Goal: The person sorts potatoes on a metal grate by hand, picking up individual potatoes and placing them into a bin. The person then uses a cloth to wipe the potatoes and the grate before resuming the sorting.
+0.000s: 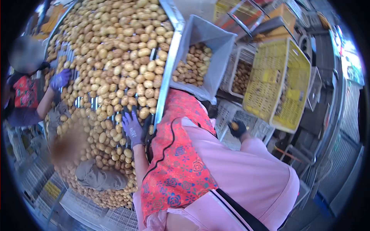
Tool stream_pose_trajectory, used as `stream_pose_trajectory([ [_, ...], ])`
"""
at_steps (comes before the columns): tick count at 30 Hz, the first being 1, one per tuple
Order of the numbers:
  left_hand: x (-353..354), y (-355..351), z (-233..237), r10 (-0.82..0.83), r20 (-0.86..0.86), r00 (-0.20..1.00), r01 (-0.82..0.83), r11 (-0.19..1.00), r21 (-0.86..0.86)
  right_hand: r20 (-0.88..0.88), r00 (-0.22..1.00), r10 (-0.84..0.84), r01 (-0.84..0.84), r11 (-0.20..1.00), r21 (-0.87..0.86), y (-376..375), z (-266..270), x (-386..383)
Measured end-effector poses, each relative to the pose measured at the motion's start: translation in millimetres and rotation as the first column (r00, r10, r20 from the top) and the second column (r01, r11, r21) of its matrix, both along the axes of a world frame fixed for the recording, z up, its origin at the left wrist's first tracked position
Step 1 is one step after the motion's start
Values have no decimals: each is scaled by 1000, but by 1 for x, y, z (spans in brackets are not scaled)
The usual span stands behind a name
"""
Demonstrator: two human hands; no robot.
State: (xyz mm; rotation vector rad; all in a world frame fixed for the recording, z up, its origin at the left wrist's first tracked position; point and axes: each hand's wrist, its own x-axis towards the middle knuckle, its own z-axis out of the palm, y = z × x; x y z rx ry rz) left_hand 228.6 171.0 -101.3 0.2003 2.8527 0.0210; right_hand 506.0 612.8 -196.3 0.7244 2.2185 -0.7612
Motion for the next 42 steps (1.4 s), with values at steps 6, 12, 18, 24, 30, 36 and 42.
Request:
stream_pose_trajectory([
  [6, 4, -15, -8, -64, 21, 998, 64, 998, -6, -116, 975, -189, 196, 979, 51, 57, -63, 55],
  [12, 4, -15, -5, -62, -13, 998, 62, 998, 25, -346, 640, -686, 392, 678, -621, -16, 33, -242],
  [18, -29, 12, 20, 33, 23, 999, -36, 988, 150, -601, 538, 591, -282, 798, 532, -101, 77, -467],
  [24, -140, 72, 30, -234, -77, 969, 246, 927, 283, -521, 524, 674, -100, 656, 749, -158, 10, -613],
  [30, -266, 90, -12, -492, -187, 851, 525, 811, 258, -711, 477, 517, -282, 856, 433, -175, 52, -708],
  [36, -351, 58, -12, -389, -249, 887, 438, 879, 189, -863, 427, 269, -123, 963, 239, -257, 43, -806],
  [42, -379, -59, 1, 10, -402, 916, 95, 966, 241, -883, 87, 462, -431, 816, 384, -402, 28, -850],
])
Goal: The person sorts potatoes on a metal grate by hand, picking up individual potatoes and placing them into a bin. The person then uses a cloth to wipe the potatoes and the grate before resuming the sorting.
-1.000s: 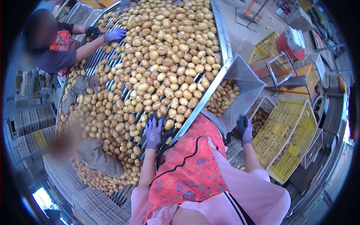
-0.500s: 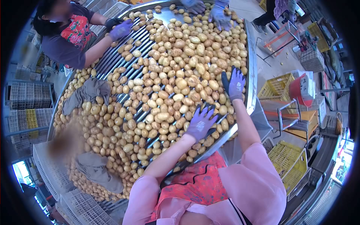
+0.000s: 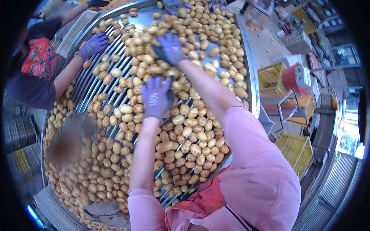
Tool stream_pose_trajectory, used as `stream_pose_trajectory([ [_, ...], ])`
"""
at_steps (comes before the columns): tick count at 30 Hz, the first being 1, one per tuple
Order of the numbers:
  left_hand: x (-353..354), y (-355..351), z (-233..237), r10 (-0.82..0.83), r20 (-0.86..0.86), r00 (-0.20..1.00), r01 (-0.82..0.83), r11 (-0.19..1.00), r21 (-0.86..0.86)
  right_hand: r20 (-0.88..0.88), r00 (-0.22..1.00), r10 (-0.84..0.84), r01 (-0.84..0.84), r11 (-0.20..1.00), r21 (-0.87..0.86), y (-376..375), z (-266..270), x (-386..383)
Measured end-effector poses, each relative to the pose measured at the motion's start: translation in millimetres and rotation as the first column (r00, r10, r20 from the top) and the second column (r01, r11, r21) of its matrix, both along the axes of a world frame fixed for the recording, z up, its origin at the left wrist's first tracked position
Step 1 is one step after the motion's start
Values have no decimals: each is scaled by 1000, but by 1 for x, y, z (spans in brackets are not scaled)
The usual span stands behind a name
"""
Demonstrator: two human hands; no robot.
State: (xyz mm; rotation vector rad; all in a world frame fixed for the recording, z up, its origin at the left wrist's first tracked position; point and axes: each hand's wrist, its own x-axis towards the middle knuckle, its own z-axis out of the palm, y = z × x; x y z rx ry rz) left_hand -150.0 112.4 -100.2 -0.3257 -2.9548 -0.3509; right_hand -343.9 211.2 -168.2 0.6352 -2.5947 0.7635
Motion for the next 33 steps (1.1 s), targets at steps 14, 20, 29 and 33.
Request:
stream_pose_trajectory([
  [14, 181, -92, 16, 421, 253, 871, -342, 890, -303, 252, 796, 550, -576, 817, 34, 14, 67, 296],
  [20, 134, 32, 44, 155, 233, 960, -146, 988, -53, 466, 831, -304, 152, 930, 335, 150, 75, 353],
  [29, 7, 43, -31, -203, 173, 964, 231, 960, -157, 235, 938, -254, 127, 884, 451, 119, 35, 236],
  [33, -23, -38, -34, 76, 83, 994, -46, 947, -317, 57, 959, -276, 232, 888, 398, 92, 13, 132],
])
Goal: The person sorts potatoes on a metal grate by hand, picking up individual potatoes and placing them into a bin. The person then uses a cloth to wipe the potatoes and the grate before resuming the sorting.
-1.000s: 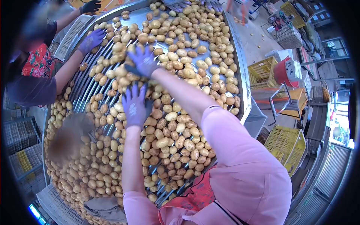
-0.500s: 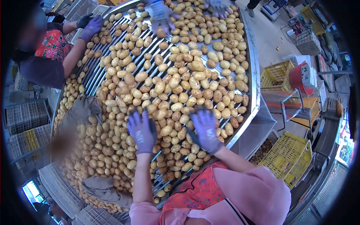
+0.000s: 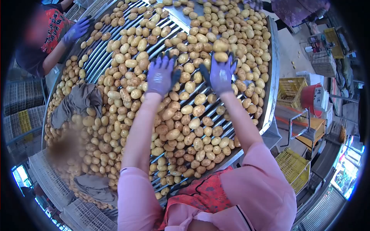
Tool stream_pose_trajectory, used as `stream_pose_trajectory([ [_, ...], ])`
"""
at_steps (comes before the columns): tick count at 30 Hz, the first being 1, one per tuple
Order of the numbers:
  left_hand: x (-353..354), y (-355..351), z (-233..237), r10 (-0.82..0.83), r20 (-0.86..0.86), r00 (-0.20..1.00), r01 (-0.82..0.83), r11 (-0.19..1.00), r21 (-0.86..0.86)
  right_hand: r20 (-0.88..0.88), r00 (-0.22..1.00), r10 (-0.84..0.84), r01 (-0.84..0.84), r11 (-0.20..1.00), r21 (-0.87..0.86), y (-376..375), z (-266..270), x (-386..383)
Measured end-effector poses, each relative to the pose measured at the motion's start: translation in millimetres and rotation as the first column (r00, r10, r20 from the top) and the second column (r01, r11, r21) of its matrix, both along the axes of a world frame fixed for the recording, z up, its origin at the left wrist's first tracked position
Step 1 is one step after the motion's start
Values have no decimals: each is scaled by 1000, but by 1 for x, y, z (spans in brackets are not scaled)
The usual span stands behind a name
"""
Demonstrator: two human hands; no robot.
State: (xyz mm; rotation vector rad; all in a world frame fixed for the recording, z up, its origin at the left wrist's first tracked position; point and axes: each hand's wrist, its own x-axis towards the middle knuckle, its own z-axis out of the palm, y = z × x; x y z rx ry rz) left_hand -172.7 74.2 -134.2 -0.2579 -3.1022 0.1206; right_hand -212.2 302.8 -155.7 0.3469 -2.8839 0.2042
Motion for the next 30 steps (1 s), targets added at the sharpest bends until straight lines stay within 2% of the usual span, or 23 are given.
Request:
stream_pose_trajectory([
  [1, 4, -14, 13, 34, -63, 997, -31, 999, 35, -113, 994, 4, -5, 1000, -9, -8, -8, -27],
  [3, 4, -50, 21, 135, -18, 991, -136, 990, -43, 100, 993, 62, -57, 997, -51, -16, -2, -80],
  [4, 10, -65, 19, 247, -101, 964, -241, 968, 72, 123, 990, 68, -67, 998, -13, -23, 0, -97],
  [5, 13, -85, 21, 248, -142, 958, -245, 969, 38, 139, 987, 77, -82, 996, 28, -30, 12, -109],
  [6, 21, -100, 22, 321, -91, 943, -319, 947, 35, 287, 953, 100, -107, 994, 7, -34, 25, -120],
  [7, 29, -110, 26, 388, -36, 921, -387, 922, 27, 282, 953, 110, -117, 993, 9, -40, 28, -117],
  [9, 38, -129, 28, 434, -8, 901, -434, 901, 17, 32, 999, 33, -36, 996, 83, -60, 32, -84],
  [10, 44, -133, 28, 472, 27, 881, -472, 881, 6, -172, 966, 193, -169, 975, 144, -66, 36, -41],
  [11, 48, -129, 29, 478, 31, 878, -478, 878, 7, -223, 882, 415, -403, 910, 98, -63, 42, 7],
  [13, 55, -107, 37, 414, -123, 902, -416, 909, 11, 108, 727, 678, -650, 731, -209, -67, 63, 111],
  [14, 63, -94, 37, 337, -134, 932, -341, 940, -13, 133, 573, 808, -777, 588, -225, -57, 53, 153],
  [15, 77, -81, 29, 231, -104, 967, -235, 971, -33, 131, 519, 845, -791, 533, -302, -46, 53, 178],
  [16, 92, -56, 37, 156, -35, 987, -156, 988, 8, 283, 483, 829, -776, 555, -300, -29, 30, 193],
  [17, 105, -35, 42, 92, 108, 990, -99, 994, 57, 279, 561, 779, -730, 625, -276, -16, 28, 188],
  [18, 126, -21, 29, 64, -14, 998, -63, 994, 89, 307, 616, 726, -685, 686, -247, -6, 42, 180],
  [19, 139, -3, 48, 99, -3, 995, -97, 982, 165, 341, 664, 665, -630, 744, -223, 4, 59, 180],
  [21, 165, 10, 50, 106, 233, 967, -170, 946, 275, 151, 798, 584, -471, 760, -449, 27, 57, 166],
  [22, 175, 23, 49, 10, 183, 983, -91, 894, 439, 86, 860, 502, -438, 814, -381, 41, 56, 146],
  [23, 198, 45, 43, -82, 224, 971, -32, 885, 464, 9, 900, 435, -409, 853, -325, 47, 55, 124],
  [25, 212, 66, 55, -105, 315, 943, -7, 942, 337, 197, 913, 358, -363, 932, -10, 44, 37, 88],
  [27, 220, 77, 63, -118, 294, 948, -15, 909, 416, 250, 864, 438, -466, 883, 64, 39, 27, 60],
  [29, 226, 79, 57, -255, 297, 920, 117, 903, 414, 298, 878, 376, -392, 920, -6, 27, 18, 35],
  [30, 235, 79, 56, -290, 234, 928, 175, 894, 411, 415, 842, 346, -369, 929, -24, 24, 19, 15],
])
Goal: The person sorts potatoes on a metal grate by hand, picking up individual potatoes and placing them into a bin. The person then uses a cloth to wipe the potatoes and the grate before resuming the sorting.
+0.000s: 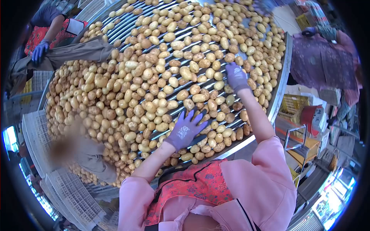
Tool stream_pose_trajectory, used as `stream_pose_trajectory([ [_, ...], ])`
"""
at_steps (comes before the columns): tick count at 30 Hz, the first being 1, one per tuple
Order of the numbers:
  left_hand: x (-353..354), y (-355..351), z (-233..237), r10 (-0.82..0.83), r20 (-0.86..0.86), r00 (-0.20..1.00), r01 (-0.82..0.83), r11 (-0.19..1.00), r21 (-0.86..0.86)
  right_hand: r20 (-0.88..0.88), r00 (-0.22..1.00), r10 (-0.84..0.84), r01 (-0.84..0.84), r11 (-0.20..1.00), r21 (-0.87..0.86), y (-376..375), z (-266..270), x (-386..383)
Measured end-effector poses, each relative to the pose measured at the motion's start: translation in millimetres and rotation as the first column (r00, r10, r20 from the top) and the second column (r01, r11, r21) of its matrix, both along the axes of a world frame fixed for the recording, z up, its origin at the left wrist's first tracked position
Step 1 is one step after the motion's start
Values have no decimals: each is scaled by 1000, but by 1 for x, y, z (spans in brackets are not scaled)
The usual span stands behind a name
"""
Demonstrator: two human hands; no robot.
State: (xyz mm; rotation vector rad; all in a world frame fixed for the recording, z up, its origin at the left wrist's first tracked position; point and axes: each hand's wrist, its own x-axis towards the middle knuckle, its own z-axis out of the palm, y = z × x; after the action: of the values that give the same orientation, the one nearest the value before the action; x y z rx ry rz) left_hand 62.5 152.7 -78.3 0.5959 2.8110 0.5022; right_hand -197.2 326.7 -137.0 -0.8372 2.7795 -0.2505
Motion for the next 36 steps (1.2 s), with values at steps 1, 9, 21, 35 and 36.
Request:
stream_pose_trajectory([
  [1, 5, -4, 8, 19, -1, 1000, -19, 1000, -1, -8, 1000, -28, 27, 990, -137, 2, 1, -11],
  [9, 33, -54, 8, 55, 166, 985, -13, 970, -244, -55, 852, 521, -482, 739, -471, -83, 34, 135],
  [21, -83, 65, -33, 165, -25, 986, -152, 953, 262, -181, 983, 27, -84, 944, -319, -77, 10, -28],
  [35, 61, -142, 9, 578, -236, 781, -619, 765, -176, 276, 945, 174, 37, 783, -621, -172, 6, -31],
  [36, 60, -133, -3, 595, -162, 788, -616, 753, -230, 262, 953, 153, 42, 788, -614, -159, 11, -35],
])
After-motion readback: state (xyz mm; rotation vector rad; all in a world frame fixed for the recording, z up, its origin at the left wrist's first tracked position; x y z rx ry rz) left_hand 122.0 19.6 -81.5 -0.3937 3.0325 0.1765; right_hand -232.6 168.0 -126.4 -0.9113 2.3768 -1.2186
